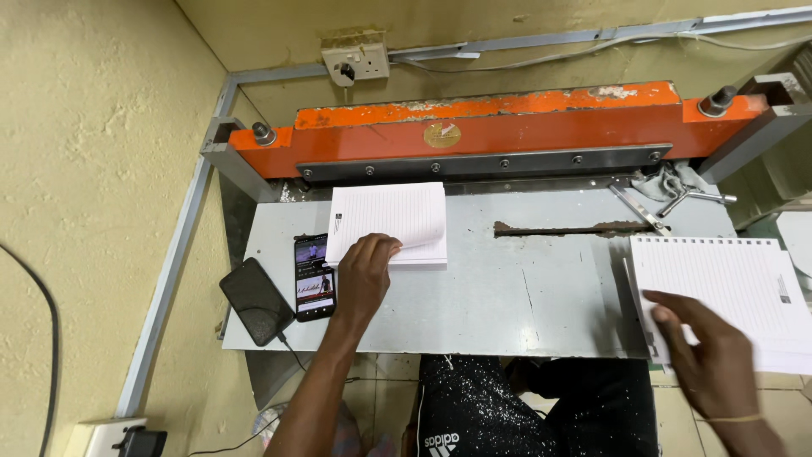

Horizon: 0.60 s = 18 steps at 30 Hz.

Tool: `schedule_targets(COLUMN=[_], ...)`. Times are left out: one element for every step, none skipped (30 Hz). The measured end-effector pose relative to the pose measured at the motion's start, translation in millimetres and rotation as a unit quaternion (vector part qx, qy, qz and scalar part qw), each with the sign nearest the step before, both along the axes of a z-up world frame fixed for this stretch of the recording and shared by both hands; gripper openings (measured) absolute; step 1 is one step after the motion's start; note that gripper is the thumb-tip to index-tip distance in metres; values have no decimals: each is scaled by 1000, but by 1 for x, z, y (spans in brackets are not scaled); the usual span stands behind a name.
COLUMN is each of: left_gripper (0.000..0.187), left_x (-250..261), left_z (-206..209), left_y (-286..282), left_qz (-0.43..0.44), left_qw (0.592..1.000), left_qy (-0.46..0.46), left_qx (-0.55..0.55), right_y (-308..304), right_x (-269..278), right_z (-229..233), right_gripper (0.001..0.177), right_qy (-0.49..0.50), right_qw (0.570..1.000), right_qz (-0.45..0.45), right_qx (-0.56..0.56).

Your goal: The person places lined paper sheets into a binding machine, presses the handle to create a binding, and stacks the finished notebooks. The person repeats this process for multiple sheets, organizing the completed notebooks into a neat pile.

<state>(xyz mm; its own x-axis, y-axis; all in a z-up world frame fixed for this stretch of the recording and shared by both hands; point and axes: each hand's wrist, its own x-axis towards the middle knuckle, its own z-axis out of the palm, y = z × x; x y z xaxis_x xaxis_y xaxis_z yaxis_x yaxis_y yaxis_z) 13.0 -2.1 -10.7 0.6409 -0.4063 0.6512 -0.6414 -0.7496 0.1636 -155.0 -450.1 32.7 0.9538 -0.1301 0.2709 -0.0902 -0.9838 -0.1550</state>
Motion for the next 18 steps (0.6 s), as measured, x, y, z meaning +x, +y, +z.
schedule_targets(left_gripper=[8,8,8,6,6,6,5,9,9,8,17,17,48,80,80,79,84,84], left_x=[-3,-3,-10,-16,-21,-38,-54,-73,-85,-99,-113,-121,-130,-144,-130,-123,-117,-111], left_z=[-2,-1,-8,-14,-21,-26,-32,-39,-50,-62,-75,-57,-41,-26,-11,3,17,23], left_y=[-4,-7,-8,-9,-9,-13,-16,-18,-21,-25,-28,-29,-28,-32,-25,-21,-15,-25], left_qz=[30,57,53,75,96,93,80,67,65,119,172,172,272,346,348,254,146,144], left_qw=[999,996,996,992,985,985,987,988,988,976,959,959,878,717,714,604,457,452], left_qy=[-11,-24,-30,-55,-80,-85,-95,-103,-105,-115,-123,-125,58,240,243,420,570,564], left_qx=[-33,-65,-63,-89,-116,-114,-105,-95,-92,-140,-187,-188,-389,-555,-557,-628,-668,-675], right_y=[29,59,90,120,149,167,185,205,206,208,210,200,190,178,168,156,145,135], right_x=[16,33,50,68,86,94,102,108,111,112,114,109,103,94,88,79,70,66], right_z=[4,8,10,13,16,15,13,11,6,1,-5,-4,-3,-4,6,16,26,21], right_gripper=[42,53,53,68,85,85,80,85,85,76,69,69,77,86,86,83,82,82], right_qy=[49,89,83,190,291,286,310,335,333,314,294,293,302,314,317,334,350,353], right_qw=[957,830,829,709,559,558,514,467,465,533,598,598,631,664,666,699,729,733], right_qz=[-1,5,5,-7,-18,-14,-27,-41,-39,-41,-42,-41,-20,-3,-5,20,47,51], right_qx=[285,551,553,679,776,779,799,818,820,785,745,745,714,679,675,632,586,579])
